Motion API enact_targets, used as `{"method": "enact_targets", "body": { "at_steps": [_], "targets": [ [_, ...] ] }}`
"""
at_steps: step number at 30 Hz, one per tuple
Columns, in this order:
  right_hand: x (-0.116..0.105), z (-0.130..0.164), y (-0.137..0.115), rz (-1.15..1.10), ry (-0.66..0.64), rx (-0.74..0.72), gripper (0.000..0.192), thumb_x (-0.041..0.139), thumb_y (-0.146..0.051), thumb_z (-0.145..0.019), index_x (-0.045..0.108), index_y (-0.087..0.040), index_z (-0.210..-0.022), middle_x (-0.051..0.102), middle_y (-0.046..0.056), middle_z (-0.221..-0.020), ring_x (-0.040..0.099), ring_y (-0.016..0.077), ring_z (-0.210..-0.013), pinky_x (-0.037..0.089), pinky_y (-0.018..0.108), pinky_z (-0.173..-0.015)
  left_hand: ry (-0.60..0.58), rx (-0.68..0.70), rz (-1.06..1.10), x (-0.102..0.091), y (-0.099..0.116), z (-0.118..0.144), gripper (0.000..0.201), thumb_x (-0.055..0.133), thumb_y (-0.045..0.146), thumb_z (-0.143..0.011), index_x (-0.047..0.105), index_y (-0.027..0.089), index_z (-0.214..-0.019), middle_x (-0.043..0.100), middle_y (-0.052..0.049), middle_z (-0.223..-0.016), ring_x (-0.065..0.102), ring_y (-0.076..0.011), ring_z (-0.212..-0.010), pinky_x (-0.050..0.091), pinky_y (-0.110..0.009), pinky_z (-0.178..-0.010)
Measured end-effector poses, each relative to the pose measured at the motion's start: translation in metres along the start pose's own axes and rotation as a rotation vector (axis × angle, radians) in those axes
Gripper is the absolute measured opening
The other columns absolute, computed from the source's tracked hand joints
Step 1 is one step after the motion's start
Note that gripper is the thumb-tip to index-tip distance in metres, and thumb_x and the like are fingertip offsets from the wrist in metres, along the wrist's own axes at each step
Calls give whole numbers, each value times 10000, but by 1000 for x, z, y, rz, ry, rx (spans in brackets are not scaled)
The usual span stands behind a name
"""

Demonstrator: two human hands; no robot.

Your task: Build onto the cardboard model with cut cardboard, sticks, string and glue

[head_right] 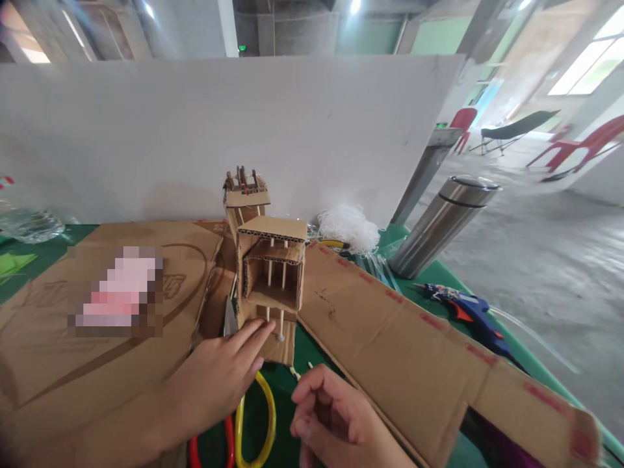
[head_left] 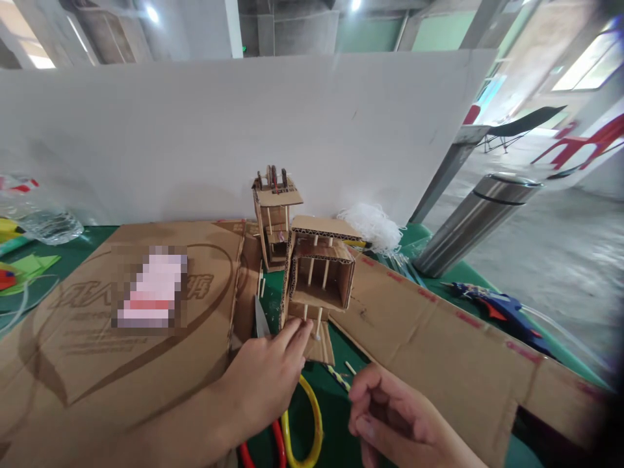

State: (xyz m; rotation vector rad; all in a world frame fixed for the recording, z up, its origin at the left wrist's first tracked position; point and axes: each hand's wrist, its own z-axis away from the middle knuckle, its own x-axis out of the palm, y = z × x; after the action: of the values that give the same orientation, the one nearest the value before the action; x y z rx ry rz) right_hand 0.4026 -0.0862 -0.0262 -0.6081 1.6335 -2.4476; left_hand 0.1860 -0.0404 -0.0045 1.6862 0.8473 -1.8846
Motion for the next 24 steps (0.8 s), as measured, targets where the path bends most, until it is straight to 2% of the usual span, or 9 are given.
{"method": "enact_targets", "body": {
  "at_steps": [5, 9, 15, 19, 22, 24],
  "targets": [
    [-12, -12, 9, 39, 20, -73, 361, 765, -519, -800, 646, -181, -842, 651, 22, -730, 641, 141, -611, 536, 272, -579, 79, -45, 78, 7, -2, 1, 465, 424, 121, -976, 452, 49, -1435, 554, -198, -1445, 605, -284, -1260, 645, -326, -752],
    [-23, -18, 8, 54, 33, -105, 323, 769, -476, -812, 654, -175, -828, 657, 21, -694, 644, 144, -605, 538, 267, -578, 86, -67, 107, 8, -3, 2, 483, 379, 136, -994, 400, 44, -1468, 549, -197, -1448, 619, -276, -1237, 641, -325, -723],
    [-25, -18, -6, 76, 29, -169, 400, 728, -538, -831, 597, -165, -771, 631, 23, -714, 626, 133, -582, 530, 261, -536, 63, -42, 77, 1, -3, 4, 477, 377, 125, -993, 418, 32, -1459, 529, -183, -1473, 596, -275, -1261, 624, -333, -803],
    [-25, -16, -9, 128, 42, -180, 490, 692, -629, -817, 540, -176, -709, 595, 4, -665, 574, 108, -496, 464, 237, -465, 74, -74, 66, -1, -1, 4, 451, 392, 142, -995, 475, 70, -1432, 534, -178, -1470, 632, -278, -1216, 620, -341, -823],
    [-28, -16, -9, 132, 60, -211, 527, 650, -660, -834, 509, -183, -660, 551, -15, -595, 528, 94, -470, 432, 226, -463, 67, -73, 60, 0, -1, 3, 462, 397, 150, -1003, 436, 58, -1454, 530, -189, -1470, 620, -282, -1237, 626, -339, -811],
    [-30, -18, -8, 57, 23, -214, 513, 633, -627, -869, 493, -185, -648, 522, -31, -552, 502, 83, -456, 420, 213, -467, 62, -49, 48, 3, -1, 3, 468, 392, 142, -1005, 413, 43, -1462, 511, -196, -1485, 586, -293, -1282, 628, -353, -822]
  ]
}}
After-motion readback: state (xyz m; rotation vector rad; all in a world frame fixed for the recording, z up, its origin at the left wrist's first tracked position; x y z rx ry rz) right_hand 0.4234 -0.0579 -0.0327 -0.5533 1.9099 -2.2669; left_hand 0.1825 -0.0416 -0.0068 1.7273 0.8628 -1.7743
